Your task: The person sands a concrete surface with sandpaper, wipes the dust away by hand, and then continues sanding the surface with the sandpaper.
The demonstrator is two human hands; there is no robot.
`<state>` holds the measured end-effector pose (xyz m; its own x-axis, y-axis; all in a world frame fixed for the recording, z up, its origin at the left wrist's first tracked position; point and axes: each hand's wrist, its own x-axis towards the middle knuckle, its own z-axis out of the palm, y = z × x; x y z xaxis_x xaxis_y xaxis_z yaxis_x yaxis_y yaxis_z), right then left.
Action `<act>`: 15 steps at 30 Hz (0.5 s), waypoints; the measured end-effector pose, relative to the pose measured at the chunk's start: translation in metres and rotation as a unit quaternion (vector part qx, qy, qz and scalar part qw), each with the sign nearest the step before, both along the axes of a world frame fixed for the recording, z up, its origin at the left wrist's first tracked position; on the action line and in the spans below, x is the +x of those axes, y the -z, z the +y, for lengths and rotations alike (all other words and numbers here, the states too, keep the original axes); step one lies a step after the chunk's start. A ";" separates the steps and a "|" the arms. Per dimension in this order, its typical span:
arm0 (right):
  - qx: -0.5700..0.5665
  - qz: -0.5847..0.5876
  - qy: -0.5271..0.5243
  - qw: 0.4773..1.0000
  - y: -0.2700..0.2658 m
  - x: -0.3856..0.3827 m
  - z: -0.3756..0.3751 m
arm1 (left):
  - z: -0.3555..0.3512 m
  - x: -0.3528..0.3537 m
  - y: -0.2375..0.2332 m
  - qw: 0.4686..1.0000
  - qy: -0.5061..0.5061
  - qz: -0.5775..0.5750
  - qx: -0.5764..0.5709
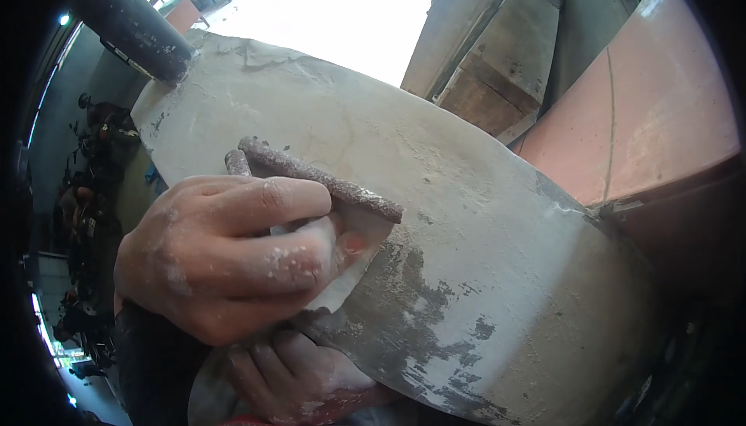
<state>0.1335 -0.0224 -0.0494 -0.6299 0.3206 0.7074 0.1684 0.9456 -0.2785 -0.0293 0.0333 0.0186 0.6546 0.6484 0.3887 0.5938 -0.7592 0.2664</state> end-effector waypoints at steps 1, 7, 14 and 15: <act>-0.003 -0.004 -0.001 1.000 0.000 0.001 0.000 | -0.001 0.000 -0.001 1.000 -0.004 -0.007 -0.007; -0.004 0.008 -0.023 1.000 0.001 0.004 0.004 | -0.005 -0.032 -0.009 0.996 0.048 0.060 0.045; -0.033 0.026 0.008 0.999 0.006 -0.003 -0.002 | 0.000 0.006 -0.006 0.999 -0.018 -0.028 -0.032; -0.039 0.030 0.012 0.999 0.006 -0.002 -0.004 | -0.002 0.001 -0.012 0.998 -0.028 -0.005 -0.048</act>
